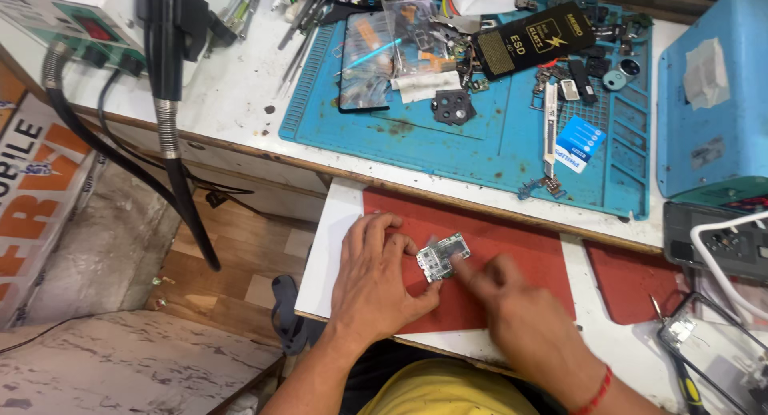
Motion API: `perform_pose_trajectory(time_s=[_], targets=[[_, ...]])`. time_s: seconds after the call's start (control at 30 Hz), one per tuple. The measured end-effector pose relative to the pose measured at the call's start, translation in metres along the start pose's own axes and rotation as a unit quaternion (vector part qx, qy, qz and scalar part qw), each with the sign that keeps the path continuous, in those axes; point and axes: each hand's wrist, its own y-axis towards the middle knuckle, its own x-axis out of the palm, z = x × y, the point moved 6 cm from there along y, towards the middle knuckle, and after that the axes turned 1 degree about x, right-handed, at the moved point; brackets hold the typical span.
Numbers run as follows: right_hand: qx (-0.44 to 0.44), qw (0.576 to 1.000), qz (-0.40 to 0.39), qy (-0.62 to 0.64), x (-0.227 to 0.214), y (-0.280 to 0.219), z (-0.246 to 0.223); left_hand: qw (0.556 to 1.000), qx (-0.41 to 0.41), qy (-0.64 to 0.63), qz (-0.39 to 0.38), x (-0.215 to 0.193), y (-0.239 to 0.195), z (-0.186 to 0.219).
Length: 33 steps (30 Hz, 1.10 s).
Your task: The person uses a hot air rework station to heat a small circuit board placed on a red mat. They then use a small metal tool to scrape or clean the surface of the board. The person repeats the heating process with the hot air gun on the same board.
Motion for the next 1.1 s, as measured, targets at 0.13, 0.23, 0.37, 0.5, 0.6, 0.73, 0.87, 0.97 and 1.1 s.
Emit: perform_pose_trajectory(time_s=[0.13,0.23,0.37,0.5,0.6,0.73,0.87,0.97,1.1], targets=[[-0.018,0.999,0.023,0.030,-0.004,0.001,-0.002,1.000,0.012,0.003,0.011,-0.002,0.001,0.002],[-0.036,0.999,0.030,0.017,-0.003,0.003,0.000,1.000,0.010,0.003,0.014,-0.003,0.000,0.000],[-0.027,0.999,0.039,0.002,-0.007,0.005,0.011,1.000,0.017,0.006,0.016,-0.003,-0.001,0.000],[-0.097,0.995,0.013,0.016,0.000,-0.001,0.000,1.000,0.014,0.002,0.014,-0.002,0.000,0.001],[-0.002,0.997,0.080,-0.002,-0.011,0.010,0.020,0.999,0.021,0.010,0.024,-0.003,-0.001,0.001],[-0.047,0.998,0.005,0.040,0.005,-0.005,0.006,1.000,0.009,0.002,0.002,-0.003,-0.002,0.000],[0.030,0.999,-0.012,0.016,0.007,-0.015,0.016,1.000,0.011,-0.007,0.007,-0.001,-0.002,0.001],[0.072,0.997,-0.022,0.023,0.003,-0.008,0.019,1.000,0.012,-0.001,0.010,-0.003,0.002,-0.001],[0.031,0.997,-0.058,-0.028,0.008,-0.006,0.005,1.000,0.010,0.004,0.005,-0.002,0.001,0.000]])
